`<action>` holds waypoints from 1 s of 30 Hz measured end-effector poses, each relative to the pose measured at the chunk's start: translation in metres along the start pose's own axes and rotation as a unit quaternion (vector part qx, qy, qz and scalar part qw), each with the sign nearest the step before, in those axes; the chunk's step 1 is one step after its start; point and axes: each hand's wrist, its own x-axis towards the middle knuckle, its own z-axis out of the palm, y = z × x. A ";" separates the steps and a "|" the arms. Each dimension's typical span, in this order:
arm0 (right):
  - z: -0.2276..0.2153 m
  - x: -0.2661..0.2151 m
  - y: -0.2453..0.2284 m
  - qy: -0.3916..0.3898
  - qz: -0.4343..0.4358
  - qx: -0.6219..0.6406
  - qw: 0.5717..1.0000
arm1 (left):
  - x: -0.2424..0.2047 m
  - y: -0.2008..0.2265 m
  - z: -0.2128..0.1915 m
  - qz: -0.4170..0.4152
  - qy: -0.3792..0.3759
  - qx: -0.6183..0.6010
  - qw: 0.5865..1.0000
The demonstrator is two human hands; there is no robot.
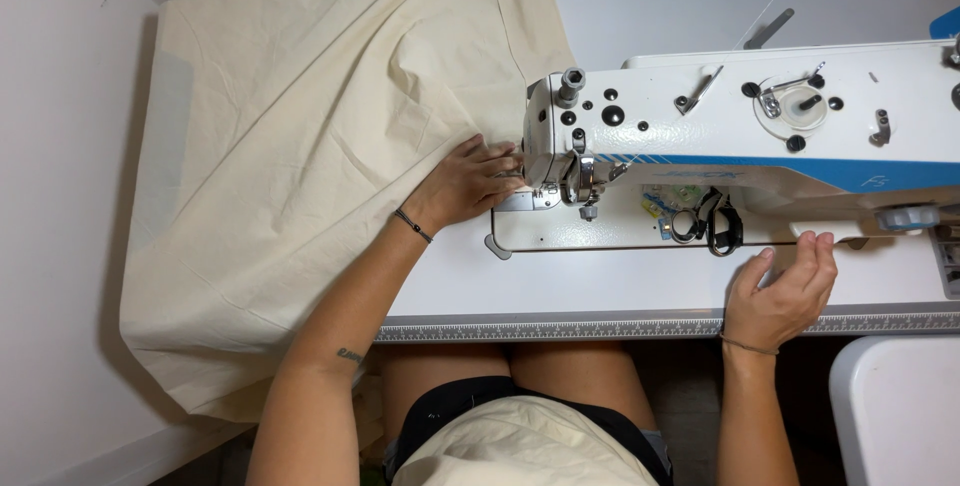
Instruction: Sewing a seam on fabric using an industrial machine, trimming threads with scissors, and organizing a stack of small tags.
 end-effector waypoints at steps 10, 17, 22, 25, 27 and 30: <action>0.007 -0.013 0.012 -0.016 0.015 -0.084 0.996 | 0.002 0.010 -0.009 0.019 0.029 0.015 0.999; 0.005 -0.013 0.010 -0.014 0.015 -0.094 0.995 | 0.002 0.017 -0.015 0.026 0.030 -0.008 0.999; 0.002 -0.008 0.004 -0.010 0.006 -0.081 0.997 | 0.000 0.017 -0.013 0.037 0.044 -0.013 0.998; -0.003 -0.001 -0.004 -0.012 0.004 -0.049 0.999 | 0.001 0.016 -0.014 0.039 0.045 -0.025 0.998; -0.006 0.000 -0.008 -0.038 0.043 -0.023 0.998 | 0.000 0.016 -0.012 0.032 0.052 -0.020 0.998; -0.005 -0.002 -0.004 -0.016 0.030 0.004 0.999 | -0.003 0.012 -0.007 0.021 0.023 -0.007 0.999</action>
